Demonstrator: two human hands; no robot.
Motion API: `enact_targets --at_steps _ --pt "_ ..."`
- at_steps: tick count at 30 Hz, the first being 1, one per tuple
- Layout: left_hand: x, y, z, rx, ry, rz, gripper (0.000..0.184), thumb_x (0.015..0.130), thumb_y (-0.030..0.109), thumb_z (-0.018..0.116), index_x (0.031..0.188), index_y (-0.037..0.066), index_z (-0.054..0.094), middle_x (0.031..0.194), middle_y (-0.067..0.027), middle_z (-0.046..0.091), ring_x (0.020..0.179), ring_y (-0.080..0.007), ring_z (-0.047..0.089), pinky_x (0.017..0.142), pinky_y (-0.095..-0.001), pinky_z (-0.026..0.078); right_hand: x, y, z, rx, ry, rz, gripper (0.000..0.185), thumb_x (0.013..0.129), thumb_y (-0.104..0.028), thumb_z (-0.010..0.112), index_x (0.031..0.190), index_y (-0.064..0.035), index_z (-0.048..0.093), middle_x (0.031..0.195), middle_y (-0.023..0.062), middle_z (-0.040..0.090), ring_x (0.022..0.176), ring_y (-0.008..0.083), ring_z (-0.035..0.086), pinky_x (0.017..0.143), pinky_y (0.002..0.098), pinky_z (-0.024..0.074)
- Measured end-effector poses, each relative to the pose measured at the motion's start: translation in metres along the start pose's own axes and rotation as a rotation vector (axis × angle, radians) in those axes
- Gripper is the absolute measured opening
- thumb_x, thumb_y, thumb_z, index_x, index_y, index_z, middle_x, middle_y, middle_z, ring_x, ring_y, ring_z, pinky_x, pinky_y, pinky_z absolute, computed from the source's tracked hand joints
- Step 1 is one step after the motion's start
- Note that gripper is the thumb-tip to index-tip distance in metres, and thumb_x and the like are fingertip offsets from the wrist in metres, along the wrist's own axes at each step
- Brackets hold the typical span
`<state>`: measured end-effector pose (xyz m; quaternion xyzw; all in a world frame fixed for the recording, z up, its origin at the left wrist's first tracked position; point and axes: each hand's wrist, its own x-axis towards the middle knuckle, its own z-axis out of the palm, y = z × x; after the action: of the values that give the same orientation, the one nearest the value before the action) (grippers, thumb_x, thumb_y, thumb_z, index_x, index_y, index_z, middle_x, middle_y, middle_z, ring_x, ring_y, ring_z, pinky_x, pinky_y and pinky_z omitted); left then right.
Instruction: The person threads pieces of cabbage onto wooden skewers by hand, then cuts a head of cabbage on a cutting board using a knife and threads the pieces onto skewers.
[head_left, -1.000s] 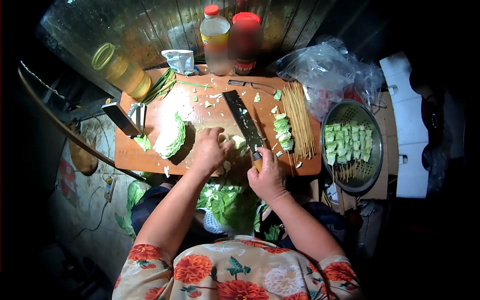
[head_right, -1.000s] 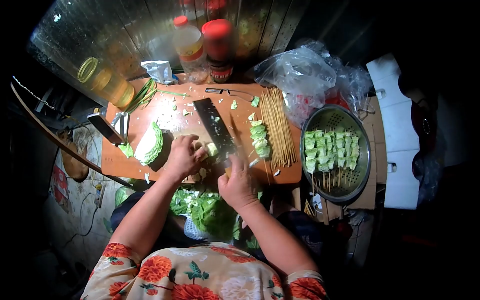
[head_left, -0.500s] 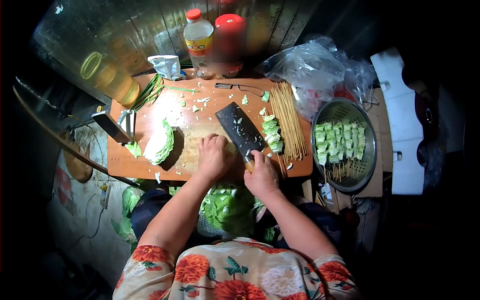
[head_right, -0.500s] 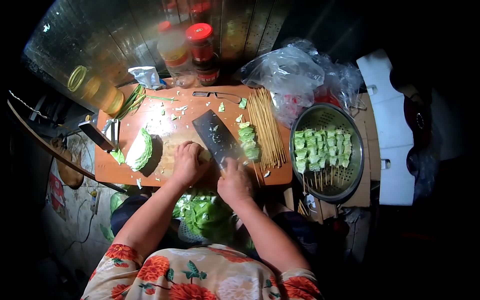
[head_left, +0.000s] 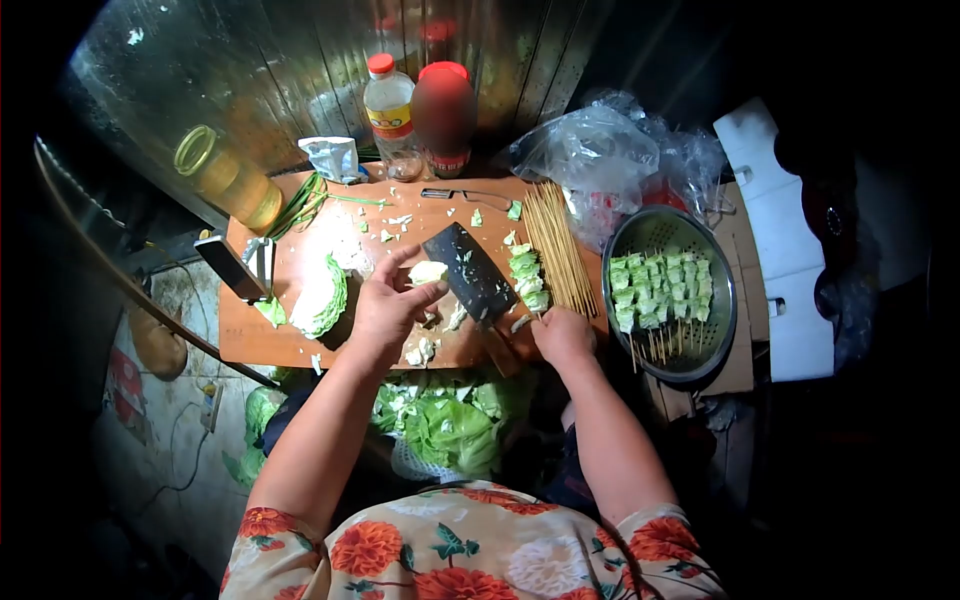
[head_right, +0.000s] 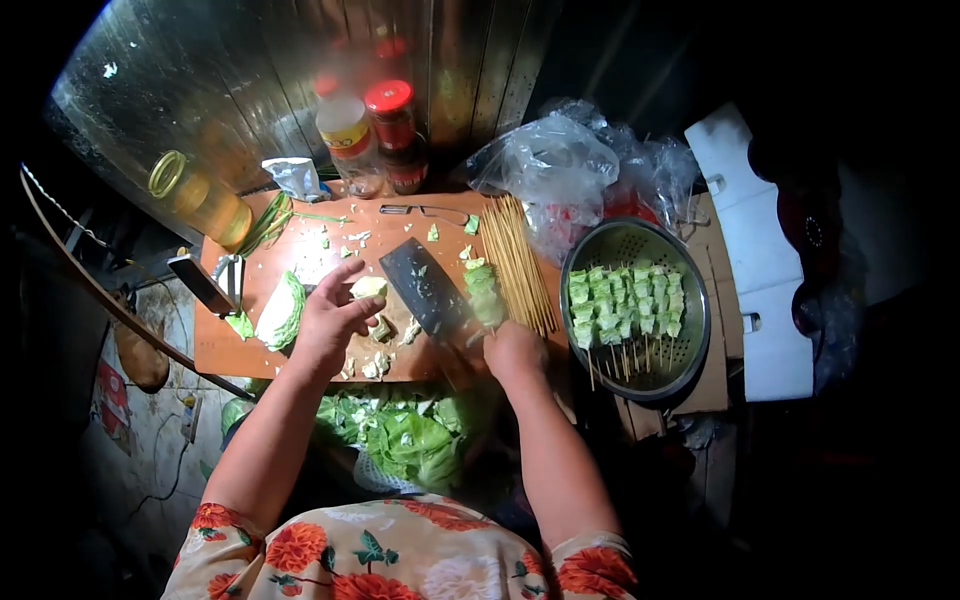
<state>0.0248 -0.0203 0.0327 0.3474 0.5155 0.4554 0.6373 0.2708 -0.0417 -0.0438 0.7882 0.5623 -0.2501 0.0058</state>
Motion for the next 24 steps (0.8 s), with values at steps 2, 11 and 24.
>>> enact_targets --at_steps 2,11,24 --pt "-0.006 0.01 -0.01 -0.1 -0.051 -0.126 0.048 0.08 0.004 0.071 0.125 0.006 0.051 0.087 -0.0034 0.062 0.066 -0.0129 0.058 0.059 -0.0241 0.048 0.002 0.004 0.012 0.117 0.072 -0.058 0.022 0.083 -0.027 0.061 0.084 -0.0053 0.065 0.084 0.0178 0.067 0.08 0.0346 0.065 0.073 0.0445 0.0514" --pt "0.009 -0.009 -0.053 -0.499 0.16 -0.113 0.051 0.079 -0.006 0.065 0.124 0.006 0.045 0.098 -0.0104 0.061 0.084 -0.023 0.067 0.076 -0.0325 0.057 -0.063 -0.05 -0.002 0.853 0.036 -0.551 0.004 0.086 -0.005 0.061 0.084 -0.0013 0.06 0.07 -0.0038 0.055 0.06 0.0015 0.049 0.054 0.0185 0.041" --pt "0.03 0.017 -0.083 -0.622 0.18 0.017 0.048 0.088 0.001 0.057 0.132 0.003 0.039 0.099 -0.0149 0.06 0.093 -0.0268 0.064 0.083 -0.0349 0.053 -0.087 -0.097 -0.017 0.83 -0.039 -0.758 0.007 0.078 -0.002 0.067 0.085 0.0006 0.064 0.071 0.0021 0.057 0.057 0.0042 0.049 0.051 0.0199 0.0409"
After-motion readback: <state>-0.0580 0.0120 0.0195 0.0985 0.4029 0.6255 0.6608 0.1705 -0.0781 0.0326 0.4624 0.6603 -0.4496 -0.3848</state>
